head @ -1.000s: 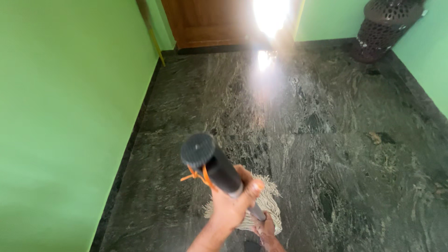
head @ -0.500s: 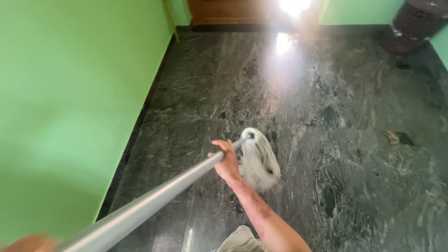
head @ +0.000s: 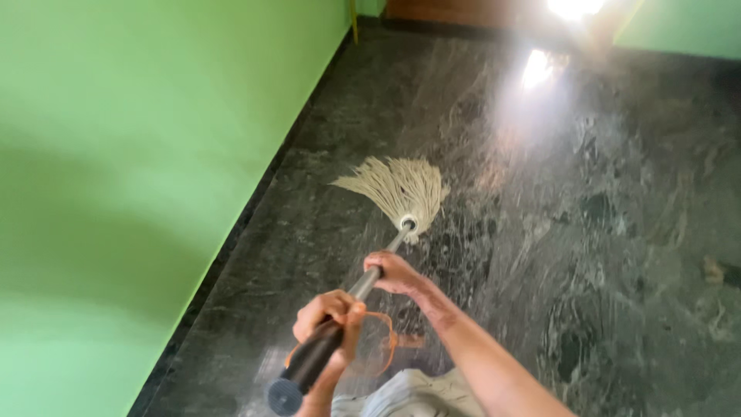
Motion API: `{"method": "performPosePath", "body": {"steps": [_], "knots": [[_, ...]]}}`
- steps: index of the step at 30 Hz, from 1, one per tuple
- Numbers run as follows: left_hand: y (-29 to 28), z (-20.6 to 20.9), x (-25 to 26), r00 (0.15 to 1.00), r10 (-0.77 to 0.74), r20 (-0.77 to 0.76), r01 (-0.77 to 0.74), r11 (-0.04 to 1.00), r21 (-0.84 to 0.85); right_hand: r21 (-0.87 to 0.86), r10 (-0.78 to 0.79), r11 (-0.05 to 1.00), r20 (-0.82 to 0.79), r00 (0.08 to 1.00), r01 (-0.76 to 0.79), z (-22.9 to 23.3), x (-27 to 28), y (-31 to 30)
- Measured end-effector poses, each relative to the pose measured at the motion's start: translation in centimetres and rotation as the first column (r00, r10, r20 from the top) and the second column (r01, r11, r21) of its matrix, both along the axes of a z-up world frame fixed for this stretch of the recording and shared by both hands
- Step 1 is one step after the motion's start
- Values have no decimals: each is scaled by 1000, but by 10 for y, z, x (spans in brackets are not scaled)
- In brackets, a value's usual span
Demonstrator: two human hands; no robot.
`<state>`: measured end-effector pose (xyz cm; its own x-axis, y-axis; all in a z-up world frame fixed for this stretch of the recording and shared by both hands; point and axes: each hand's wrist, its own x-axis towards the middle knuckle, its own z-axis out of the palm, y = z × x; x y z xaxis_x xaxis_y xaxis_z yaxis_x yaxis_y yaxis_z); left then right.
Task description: The person mops the dark, patterned stone floor using a mop, moving the mop head back and forth while holding the long handle with both hands.
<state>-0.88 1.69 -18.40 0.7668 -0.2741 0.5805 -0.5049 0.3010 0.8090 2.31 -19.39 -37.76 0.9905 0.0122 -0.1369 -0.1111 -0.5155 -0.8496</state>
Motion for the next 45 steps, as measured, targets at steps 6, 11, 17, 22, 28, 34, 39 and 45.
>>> {"method": "performPosePath", "body": {"steps": [6,11,17,22,28,34,39,45], "knots": [[8,4,10,934,-323,153,310,945,105,32,29,999,65,997,-31,-5,-13,-15],[12,18,-10,844,-533,61,495,818,292,-148,133,981,64,989,-123,-17,-18,-35],[17,4,13,848,-475,235,483,875,28,-13,45,999,-60,997,-46,-37,-8,-18],[51,9,48,957,-291,6,291,955,-57,-10,92,995,-176,980,-96,-24,33,-2],[85,-9,51,948,-239,-212,191,955,-227,-111,64,990,-182,981,-85,-26,18,14],[104,-52,28,914,-224,-338,112,941,-320,-238,53,966,-219,974,-106,-82,-23,16],[92,-79,4,853,-264,-450,89,924,-373,-222,-8,971,-414,910,-92,-111,-67,0],[68,-84,-45,774,-395,-495,203,895,-397,-318,-62,947,-333,941,-51,-111,-152,-26]]}}
